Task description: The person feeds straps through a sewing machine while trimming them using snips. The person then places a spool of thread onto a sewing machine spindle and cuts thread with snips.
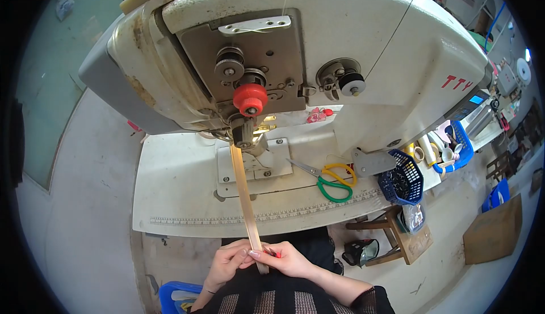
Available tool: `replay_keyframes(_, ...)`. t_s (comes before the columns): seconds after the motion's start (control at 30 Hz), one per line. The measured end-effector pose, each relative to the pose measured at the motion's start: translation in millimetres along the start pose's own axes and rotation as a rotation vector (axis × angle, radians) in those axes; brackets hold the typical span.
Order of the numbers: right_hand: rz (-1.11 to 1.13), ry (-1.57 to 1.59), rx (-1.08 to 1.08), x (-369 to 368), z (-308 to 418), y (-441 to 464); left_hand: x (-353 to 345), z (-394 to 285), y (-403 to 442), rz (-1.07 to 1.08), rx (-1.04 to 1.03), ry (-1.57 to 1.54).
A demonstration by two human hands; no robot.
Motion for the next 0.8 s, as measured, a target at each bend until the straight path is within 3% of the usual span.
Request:
replay_keyframes(0.67,-0.006,-0.054,-0.048,2.3,-7.2,-0.2,-1.7,-3.4,5.2,0.028,0.057,-0.055)
replay_keyframes(0.8,0.015,-0.037,-0.037,-1.3,-6.5,1.0,1.0,-7.5,11.3,-0.095,0.106,-0.144)
Point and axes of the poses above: each hand's wrist, its own y-axis towards the middle knuckle, its own x-axis out of the back of the hand, z = x × y, the point moved 10 cm from there along y, towards the middle knuckle
